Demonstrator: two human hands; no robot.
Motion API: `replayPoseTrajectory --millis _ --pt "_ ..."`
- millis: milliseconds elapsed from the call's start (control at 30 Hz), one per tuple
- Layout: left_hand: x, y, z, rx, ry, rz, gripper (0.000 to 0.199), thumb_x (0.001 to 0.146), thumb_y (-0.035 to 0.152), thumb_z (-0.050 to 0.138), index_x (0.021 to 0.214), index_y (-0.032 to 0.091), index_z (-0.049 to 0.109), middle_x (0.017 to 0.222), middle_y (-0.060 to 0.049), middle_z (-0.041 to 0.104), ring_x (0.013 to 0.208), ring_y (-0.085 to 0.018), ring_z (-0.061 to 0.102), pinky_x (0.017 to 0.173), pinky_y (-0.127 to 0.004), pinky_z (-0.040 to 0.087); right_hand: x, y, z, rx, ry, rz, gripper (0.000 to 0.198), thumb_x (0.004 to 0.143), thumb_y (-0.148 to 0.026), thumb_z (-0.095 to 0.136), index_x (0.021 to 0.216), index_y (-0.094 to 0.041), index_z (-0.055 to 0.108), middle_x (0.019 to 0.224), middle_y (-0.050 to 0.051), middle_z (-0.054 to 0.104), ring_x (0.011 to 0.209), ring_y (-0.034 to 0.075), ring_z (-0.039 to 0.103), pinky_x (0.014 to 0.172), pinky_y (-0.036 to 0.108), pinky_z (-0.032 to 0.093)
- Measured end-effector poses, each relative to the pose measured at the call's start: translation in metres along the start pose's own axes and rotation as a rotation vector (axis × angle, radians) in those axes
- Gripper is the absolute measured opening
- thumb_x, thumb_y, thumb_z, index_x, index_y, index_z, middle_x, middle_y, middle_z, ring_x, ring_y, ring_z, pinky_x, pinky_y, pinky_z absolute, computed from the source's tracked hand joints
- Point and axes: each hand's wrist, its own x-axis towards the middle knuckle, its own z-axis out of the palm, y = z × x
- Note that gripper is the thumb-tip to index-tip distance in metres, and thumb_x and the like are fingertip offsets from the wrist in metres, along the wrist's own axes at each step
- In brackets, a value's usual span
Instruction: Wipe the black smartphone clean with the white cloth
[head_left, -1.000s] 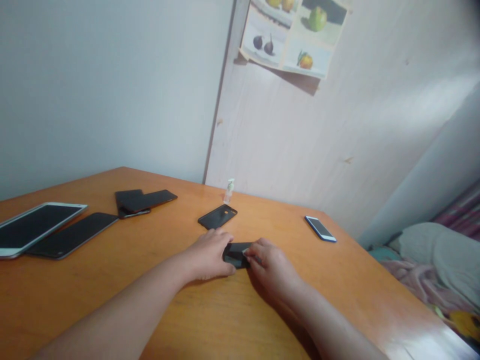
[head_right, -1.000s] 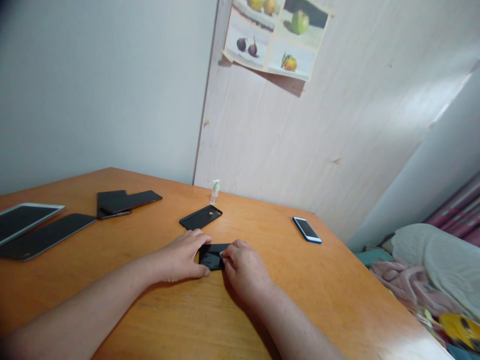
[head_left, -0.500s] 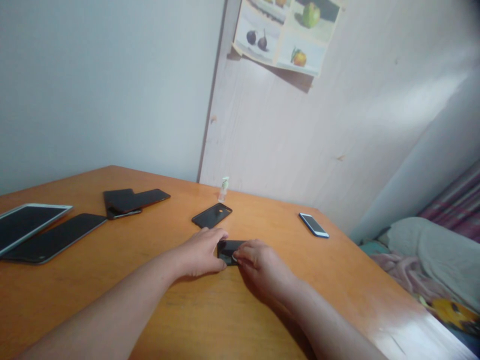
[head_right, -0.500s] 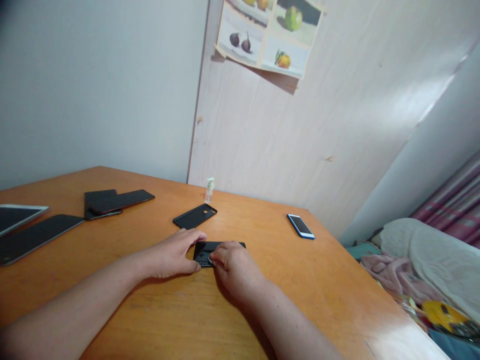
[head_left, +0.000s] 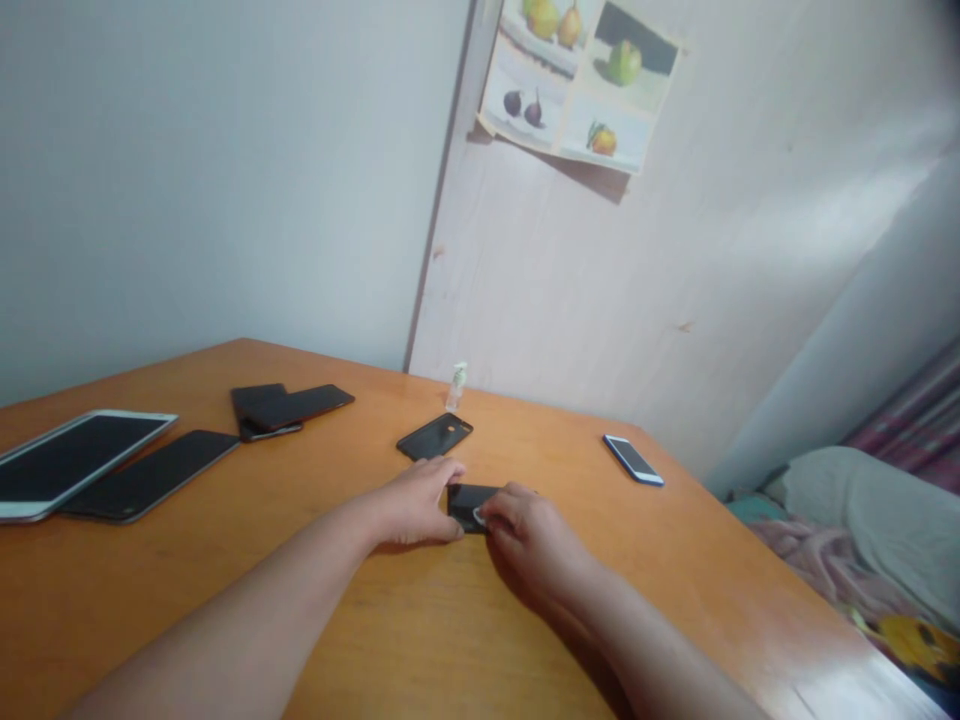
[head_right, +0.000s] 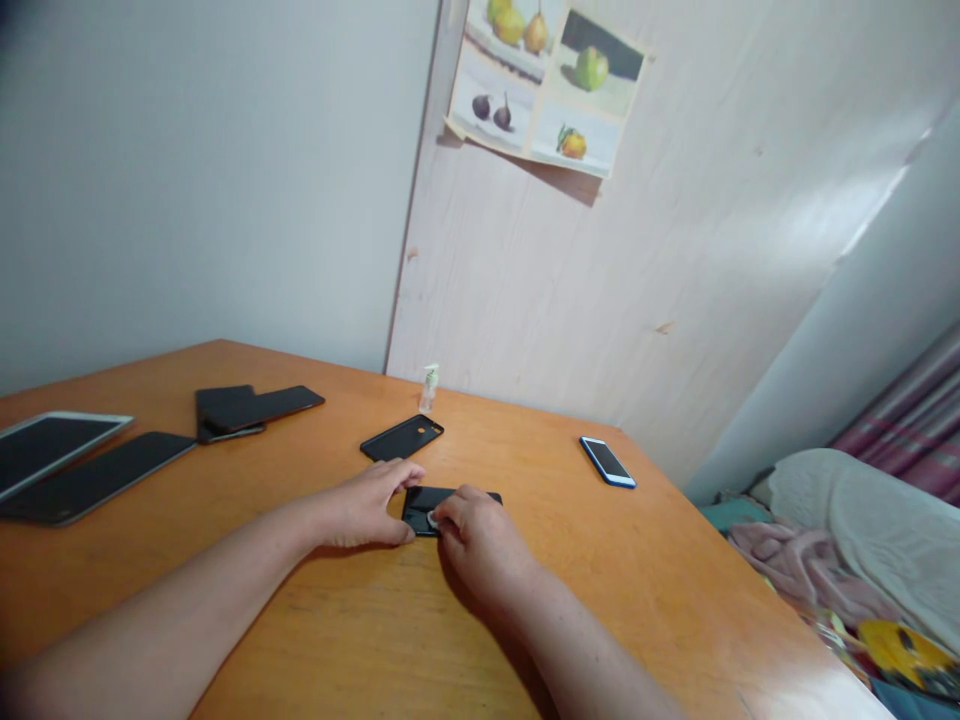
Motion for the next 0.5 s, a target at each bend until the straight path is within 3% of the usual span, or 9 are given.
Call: replayPoseTrajectory --millis 300,500 --pt "0.0 0.001 -0.001 -0.029 0.001 -0.002 0.061 0.055 0.028 0.07 0.114 0.021 0.056 0.115 -0.008 0.06 0.106 -0.029 0.057 0.086 -0.033 0.046 0.033 0.014 0.009 -0.126 0.012 0.162 0.017 0.082 -0.012 0.057 0.095 -0.017 0.067 0.089 0.005 0.063 0.084 0.017 0.059 0.074 0.025 0.042" --pt "-0.001 0.001 -0.002 -0.077 0.011 -0.034 0.065 0.055 0.029 0.071 0.117 0.023 0.054 0.119 -0.008 0.06 0.11 -0.03 0.056 0.089 -0.033 0.045 0.019 -0.007 -0.002 -0.134 -0.066 0.123 0.017 0.082 -0.016 0.058 0.093 -0.019 0.07 0.089 0.004 0.063 0.079 0.015 0.059 0.071 0.024 0.041"
